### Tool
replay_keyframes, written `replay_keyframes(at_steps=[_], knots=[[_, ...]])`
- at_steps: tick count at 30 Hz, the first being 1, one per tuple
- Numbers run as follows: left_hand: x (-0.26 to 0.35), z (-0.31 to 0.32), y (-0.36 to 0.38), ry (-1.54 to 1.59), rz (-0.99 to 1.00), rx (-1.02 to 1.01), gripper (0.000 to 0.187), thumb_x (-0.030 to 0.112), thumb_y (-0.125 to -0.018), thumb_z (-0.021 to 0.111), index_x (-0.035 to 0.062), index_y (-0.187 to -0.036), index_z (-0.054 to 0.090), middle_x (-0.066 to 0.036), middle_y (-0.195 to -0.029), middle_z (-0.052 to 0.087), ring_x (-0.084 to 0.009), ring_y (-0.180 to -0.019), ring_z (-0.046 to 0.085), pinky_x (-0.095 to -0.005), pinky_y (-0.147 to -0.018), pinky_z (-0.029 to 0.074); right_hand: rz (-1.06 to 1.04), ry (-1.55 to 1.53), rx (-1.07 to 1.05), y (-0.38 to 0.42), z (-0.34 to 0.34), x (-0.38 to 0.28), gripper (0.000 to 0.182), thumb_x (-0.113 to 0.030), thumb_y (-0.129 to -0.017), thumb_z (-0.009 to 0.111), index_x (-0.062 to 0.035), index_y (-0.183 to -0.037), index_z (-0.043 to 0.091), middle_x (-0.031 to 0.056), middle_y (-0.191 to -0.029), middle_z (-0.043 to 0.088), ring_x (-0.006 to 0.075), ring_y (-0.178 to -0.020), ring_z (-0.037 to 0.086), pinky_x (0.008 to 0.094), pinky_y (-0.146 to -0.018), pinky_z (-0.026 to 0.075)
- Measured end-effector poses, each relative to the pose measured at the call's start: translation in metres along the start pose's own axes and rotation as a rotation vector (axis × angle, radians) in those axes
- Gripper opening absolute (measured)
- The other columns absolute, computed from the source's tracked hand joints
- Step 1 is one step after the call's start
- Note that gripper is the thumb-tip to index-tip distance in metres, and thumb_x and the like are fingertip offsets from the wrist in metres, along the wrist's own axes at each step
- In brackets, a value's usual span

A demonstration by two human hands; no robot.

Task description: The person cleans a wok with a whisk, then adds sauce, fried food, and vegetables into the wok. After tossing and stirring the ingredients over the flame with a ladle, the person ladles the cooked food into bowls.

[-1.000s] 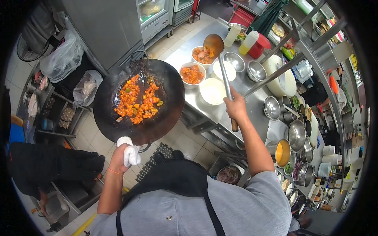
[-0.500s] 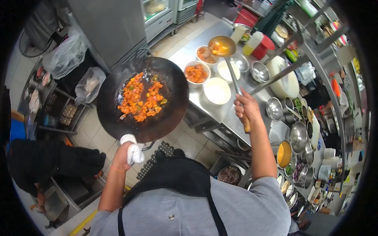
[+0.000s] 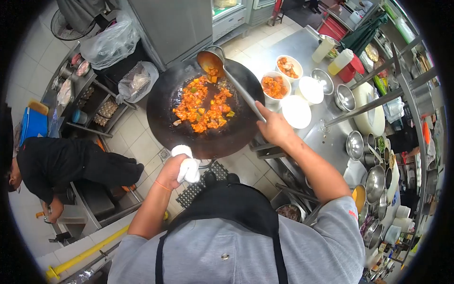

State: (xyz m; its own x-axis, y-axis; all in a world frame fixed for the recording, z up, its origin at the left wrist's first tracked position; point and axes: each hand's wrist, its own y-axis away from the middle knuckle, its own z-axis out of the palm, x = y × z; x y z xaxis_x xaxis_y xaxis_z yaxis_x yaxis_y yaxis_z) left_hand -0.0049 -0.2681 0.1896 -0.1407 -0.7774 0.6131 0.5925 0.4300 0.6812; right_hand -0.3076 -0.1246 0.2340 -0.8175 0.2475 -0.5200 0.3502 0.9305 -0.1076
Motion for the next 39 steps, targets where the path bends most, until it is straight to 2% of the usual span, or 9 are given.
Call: replay_keyframes(at_steps=[2,3,4,6,7,20,28,35,39], knots=[[-0.004,-0.004,-0.002,-0.072,-0.007,-0.018,0.018,0.009,-0.078,0.050,-0.0036,-0.087,0.059,-0.012,-0.076,0.064,-0.0216,-0.064,0.064,-0.0342,-0.057,0.053,0.317,0.073,-0.243,-0.009,-0.008,-0.021,0.063,-0.015,-0.083,0.059,-0.0081,-0.140,0.034,0.0248,-0.102,0.062,0.0395,-0.102,0.058,0.0437,-0.087,0.045],[-0.004,-0.003,-0.002,-0.078,0.002,-0.016,0.018,0.010,-0.079,0.050,-0.0036,-0.086,0.059,-0.012,-0.075,0.063,-0.0217,-0.061,0.064,-0.0342,-0.055,0.053,0.054,0.070,-0.103,-0.002,0.008,0.002,0.062,-0.012,-0.084,0.058,-0.0078,-0.141,0.035,0.0205,-0.086,0.065,0.0333,-0.075,0.064,0.0409,-0.066,0.051],[-0.002,-0.001,-0.001,-0.078,0.009,-0.003,0.018,0.010,-0.079,0.050,-0.0036,-0.086,0.059,-0.012,-0.075,0.063,-0.0217,-0.061,0.064,-0.0342,-0.055,0.053,0.042,0.061,-0.104,-0.002,0.000,-0.014,0.062,-0.012,-0.084,0.058,-0.0078,-0.141,0.035,0.0205,-0.086,0.065,0.0333,-0.075,0.064,0.0409,-0.066,0.051],[0.002,0.005,0.001,-0.049,-0.013,0.012,0.018,0.011,-0.080,0.050,-0.0034,-0.085,0.059,-0.011,-0.074,0.063,-0.0211,-0.061,0.063,-0.0338,-0.054,0.052,0.530,-0.500,-0.507,0.002,-0.024,-0.043,0.061,-0.009,-0.085,0.057,-0.0072,-0.141,0.035,0.0112,-0.070,0.057,0.0195,-0.050,0.056,0.0323,-0.043,0.044],[0.004,0.007,0.002,-0.051,-0.020,0.012,0.018,0.012,-0.081,0.050,-0.0032,-0.086,0.059,-0.011,-0.074,0.063,-0.0203,-0.061,0.063,-0.0333,-0.054,0.052,0.577,-0.709,-0.498,0.010,-0.022,-0.044,0.061,-0.006,-0.085,0.057,-0.0073,-0.142,0.034,0.0032,-0.064,0.046,0.0083,-0.040,0.041,0.0245,-0.033,0.032],[0.005,0.013,0.006,-0.018,0.003,-0.006,0.016,0.010,-0.081,0.051,-0.0023,-0.088,0.059,-0.010,-0.074,0.062,-0.0194,-0.060,0.062,-0.0330,-0.053,0.053,0.891,-1.582,-0.738,0.054,-0.012,-0.054,0.058,-0.009,-0.089,0.053,-0.0175,-0.142,0.032,0.0004,-0.068,0.043,0.0038,-0.040,0.031,0.0197,-0.033,0.026],[-0.008,-0.003,-0.007,-0.074,0.010,-0.004,0.016,0.009,-0.079,0.051,-0.0022,-0.086,0.059,-0.009,-0.075,0.063,-0.0196,-0.061,0.063,-0.0329,-0.055,0.053,0.916,-1.734,-0.460,0.106,-0.051,-0.055,0.055,-0.010,-0.090,0.053,-0.0172,-0.140,0.034,0.0021,-0.068,0.043,0.0039,-0.040,0.032,0.0187,-0.031,0.025],[-0.021,-0.023,-0.021,0.058,-0.021,-0.152,0.018,0.010,-0.083,0.046,0.0006,-0.092,0.058,-0.010,-0.083,0.064,-0.0197,-0.073,0.064,-0.0321,-0.064,0.054,0.835,-1.904,-0.001,0.175,-0.111,-0.048,0.054,-0.009,-0.090,0.052,-0.0192,-0.140,0.036,0.0039,-0.067,0.043,0.0057,-0.038,0.033,0.0205,-0.028,0.027],[-0.011,-0.010,-0.008,0.089,-0.062,-0.135,0.020,0.010,-0.082,0.046,-0.0012,-0.095,0.056,-0.012,-0.085,0.064,-0.0210,-0.074,0.064,-0.0324,-0.066,0.054,0.889,-1.527,0.314,0.196,-0.134,-0.033,0.055,-0.010,-0.089,0.053,-0.0183,-0.141,0.037,0.0030,-0.065,0.044,0.0064,-0.037,0.034,0.0208,-0.030,0.028]])
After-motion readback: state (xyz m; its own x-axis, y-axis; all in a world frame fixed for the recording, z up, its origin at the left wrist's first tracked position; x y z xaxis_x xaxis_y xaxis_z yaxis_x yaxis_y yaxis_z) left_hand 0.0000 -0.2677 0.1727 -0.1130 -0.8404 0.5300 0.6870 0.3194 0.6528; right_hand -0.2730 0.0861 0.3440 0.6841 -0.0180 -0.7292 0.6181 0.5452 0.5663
